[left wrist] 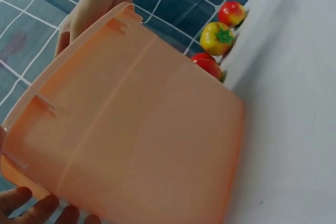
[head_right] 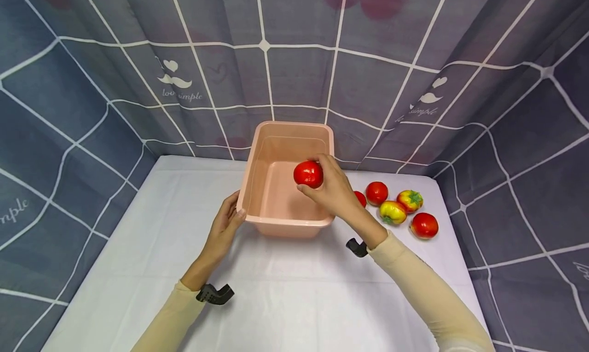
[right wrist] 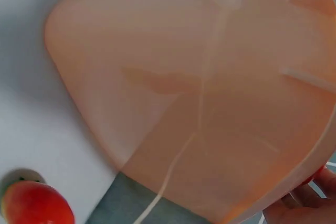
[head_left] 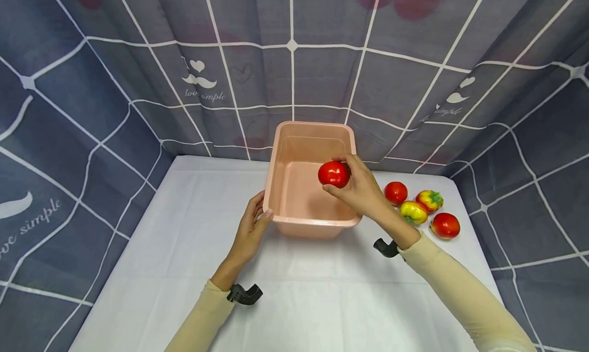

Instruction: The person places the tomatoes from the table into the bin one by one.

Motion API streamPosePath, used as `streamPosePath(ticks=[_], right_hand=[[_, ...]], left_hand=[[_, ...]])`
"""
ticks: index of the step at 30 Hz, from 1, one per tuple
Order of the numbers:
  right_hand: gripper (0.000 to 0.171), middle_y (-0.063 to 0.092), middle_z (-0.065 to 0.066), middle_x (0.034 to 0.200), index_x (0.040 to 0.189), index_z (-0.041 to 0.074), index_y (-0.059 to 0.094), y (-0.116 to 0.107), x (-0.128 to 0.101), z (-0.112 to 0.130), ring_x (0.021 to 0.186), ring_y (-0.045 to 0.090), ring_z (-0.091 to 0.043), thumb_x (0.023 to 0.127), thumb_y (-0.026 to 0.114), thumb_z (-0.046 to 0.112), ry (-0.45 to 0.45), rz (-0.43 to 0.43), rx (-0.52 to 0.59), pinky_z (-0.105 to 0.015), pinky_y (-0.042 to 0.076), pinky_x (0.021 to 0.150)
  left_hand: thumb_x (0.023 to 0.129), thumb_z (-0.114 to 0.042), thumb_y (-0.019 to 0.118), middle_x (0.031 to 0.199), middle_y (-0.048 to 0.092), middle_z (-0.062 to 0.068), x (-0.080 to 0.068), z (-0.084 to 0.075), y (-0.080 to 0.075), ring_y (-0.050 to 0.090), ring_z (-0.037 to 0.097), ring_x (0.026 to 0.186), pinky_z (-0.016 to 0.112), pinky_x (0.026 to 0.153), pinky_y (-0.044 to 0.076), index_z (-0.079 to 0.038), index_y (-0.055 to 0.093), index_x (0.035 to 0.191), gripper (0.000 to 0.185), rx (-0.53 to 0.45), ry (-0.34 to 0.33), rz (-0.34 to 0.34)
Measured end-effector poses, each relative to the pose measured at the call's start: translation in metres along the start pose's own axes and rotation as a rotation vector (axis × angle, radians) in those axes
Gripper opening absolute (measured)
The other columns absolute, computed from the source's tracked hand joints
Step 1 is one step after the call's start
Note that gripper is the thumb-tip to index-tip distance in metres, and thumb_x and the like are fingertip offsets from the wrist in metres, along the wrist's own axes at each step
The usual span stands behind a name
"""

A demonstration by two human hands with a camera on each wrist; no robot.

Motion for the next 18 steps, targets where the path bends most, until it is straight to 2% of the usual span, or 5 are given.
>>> streamPosePath(ticks=[7, 11, 18], right_hand=[[0.068, 0.063, -0.01, 0.137, 0.141, 0.01, 0.058, 0.005, 0.01, 0.005, 0.128, 0.062, -0.032, 0.084, 0.092, 0.024, -0.023, 0.018, -0.027, -0.057, 0.056, 0.109], [0.068, 0.062, -0.012, 0.142, 0.143, 0.009, 0.057, 0.008, 0.013, 0.008, 0.13, 0.064, -0.033, 0.085, 0.092, 0.021, -0.04, 0.02, 0.022, -0.052, 0.056, 0.112], [0.067, 0.062, -0.01, 0.144, 0.142, 0.008, 0.057, 0.007, 0.013, 0.011, 0.132, 0.066, -0.03, 0.086, 0.092, 0.015, -0.052, 0.005, 0.086, -0.045, 0.057, 0.114]], left_hand=[[0.114, -0.015, 0.053, 0.168, 0.038, 0.028, -0.001, 0.0, 0.001, 0.041, 0.047, 0.155, 0.011, 0.111, 0.046, -0.012, 0.03, 0.169, 0.06, 0.0, -0.011, -0.001], [0.114, -0.017, 0.054, 0.168, 0.041, 0.024, -0.002, 0.0, 0.001, 0.044, 0.042, 0.155, 0.011, 0.111, 0.047, -0.013, 0.031, 0.168, 0.06, 0.008, -0.018, -0.007], [0.113, -0.016, 0.054, 0.17, 0.037, 0.026, 0.0, 0.001, 0.001, 0.04, 0.048, 0.156, 0.01, 0.111, 0.045, -0.012, 0.031, 0.168, 0.06, 0.012, -0.011, -0.014]])
Point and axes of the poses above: each hand's wrist, its own x-axis towards the middle knuckle, its own y-axis out of the palm, z = x × y, the point moved 2 cm from there along x, towards the middle knuckle
